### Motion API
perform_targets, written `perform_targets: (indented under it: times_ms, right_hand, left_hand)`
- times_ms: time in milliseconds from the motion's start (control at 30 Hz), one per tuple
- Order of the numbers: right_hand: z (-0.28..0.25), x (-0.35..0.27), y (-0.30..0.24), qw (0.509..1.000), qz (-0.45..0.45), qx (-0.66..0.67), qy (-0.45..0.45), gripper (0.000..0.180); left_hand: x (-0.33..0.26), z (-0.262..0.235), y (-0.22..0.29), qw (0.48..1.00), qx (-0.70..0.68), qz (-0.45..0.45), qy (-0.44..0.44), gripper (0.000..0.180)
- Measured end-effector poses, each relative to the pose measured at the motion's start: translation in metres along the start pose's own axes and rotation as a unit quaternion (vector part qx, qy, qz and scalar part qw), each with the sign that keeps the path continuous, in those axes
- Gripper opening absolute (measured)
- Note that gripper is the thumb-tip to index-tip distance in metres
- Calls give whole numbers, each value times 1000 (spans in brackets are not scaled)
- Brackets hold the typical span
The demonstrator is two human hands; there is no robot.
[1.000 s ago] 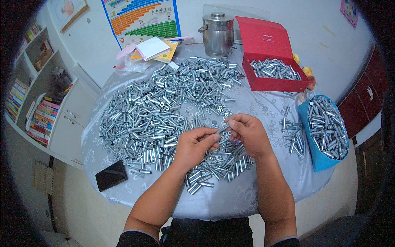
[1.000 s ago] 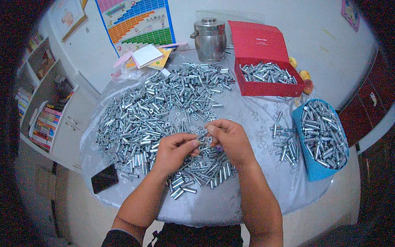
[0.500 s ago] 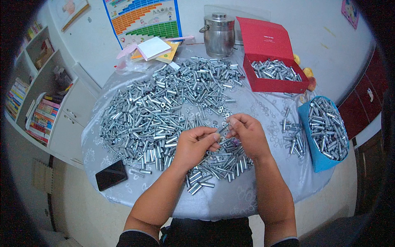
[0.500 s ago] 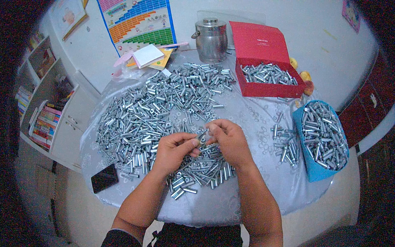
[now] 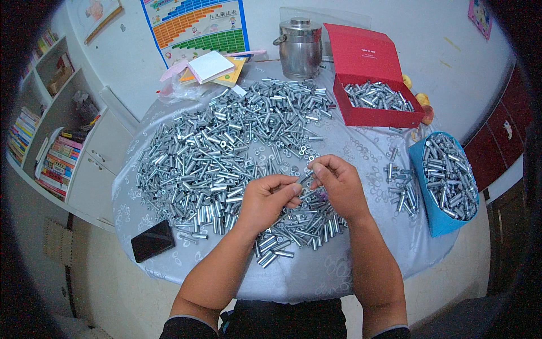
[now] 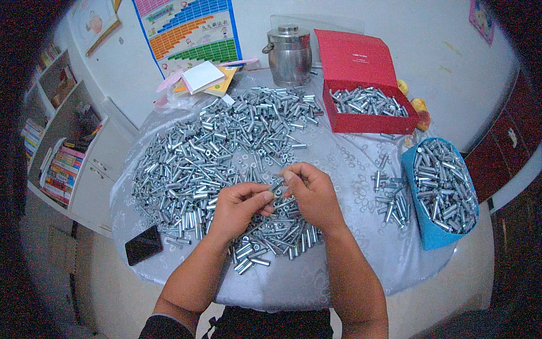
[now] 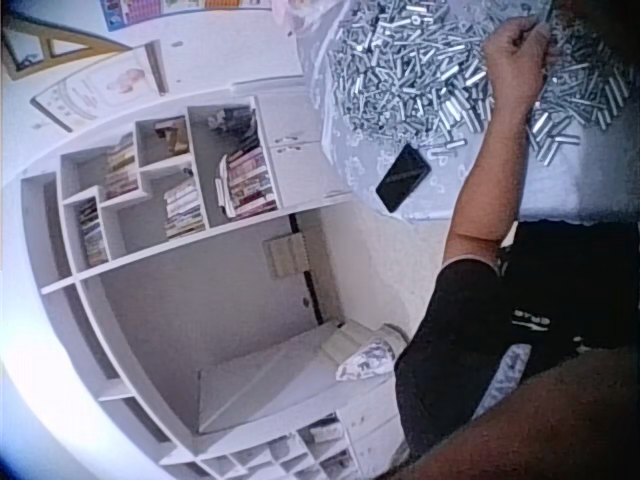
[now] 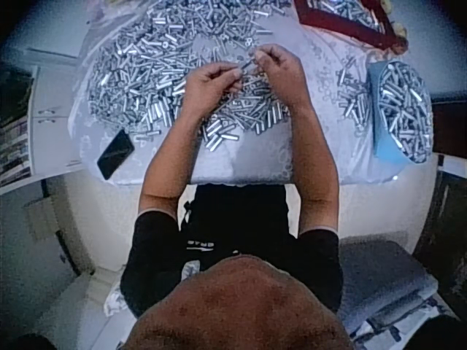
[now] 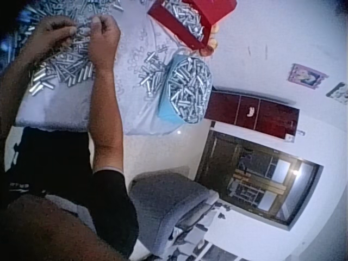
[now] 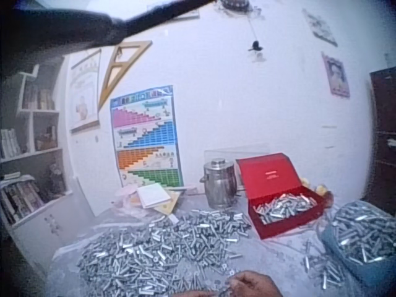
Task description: The person repeatedly picks up small metal sleeves and washers from a large pile on a table, threads the washers onto the sleeves, and places the assembled units into a blue container. The process is continuous and repetitive, with the person handling one fastener at a time.
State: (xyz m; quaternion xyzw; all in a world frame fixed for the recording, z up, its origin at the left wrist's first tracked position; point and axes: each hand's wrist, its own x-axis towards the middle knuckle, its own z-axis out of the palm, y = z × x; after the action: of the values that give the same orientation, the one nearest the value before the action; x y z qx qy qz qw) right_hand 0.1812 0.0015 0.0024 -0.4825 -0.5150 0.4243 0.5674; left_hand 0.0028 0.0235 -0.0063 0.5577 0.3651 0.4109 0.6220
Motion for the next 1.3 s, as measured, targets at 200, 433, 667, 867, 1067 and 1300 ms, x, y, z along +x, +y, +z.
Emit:
perform_targets:
  times_ms: [200, 433, 667, 867, 1067, 1300]
  right_hand:
    - [1, -1, 1, 1000, -5, 1, -1, 19]
    - [-7, 5, 14, 973, -83, -209, 49, 16]
    - [7, 6, 33, 876, -123, -464, -33, 17]
    - [11, 11, 40, 878, -96, -468, -13, 20]
    - [0, 14, 29, 959, -66, -270, 59, 19]
    - [-10, 9, 9, 989, 64, 133, -9, 19]
  left_hand:
    - [1, -2, -1, 1000, 6, 2, 2, 18]
    - [8, -6, 1, 994, -75, -7, 74, 21]
    - [10, -8, -2, 992, -84, 22, 93, 19]
    - [9, -8, -2, 994, -69, 8, 79, 21]
    - [6, -7, -1, 997, -32, 4, 65, 22]
    - [5, -5, -3, 999, -4, 1, 35, 20]
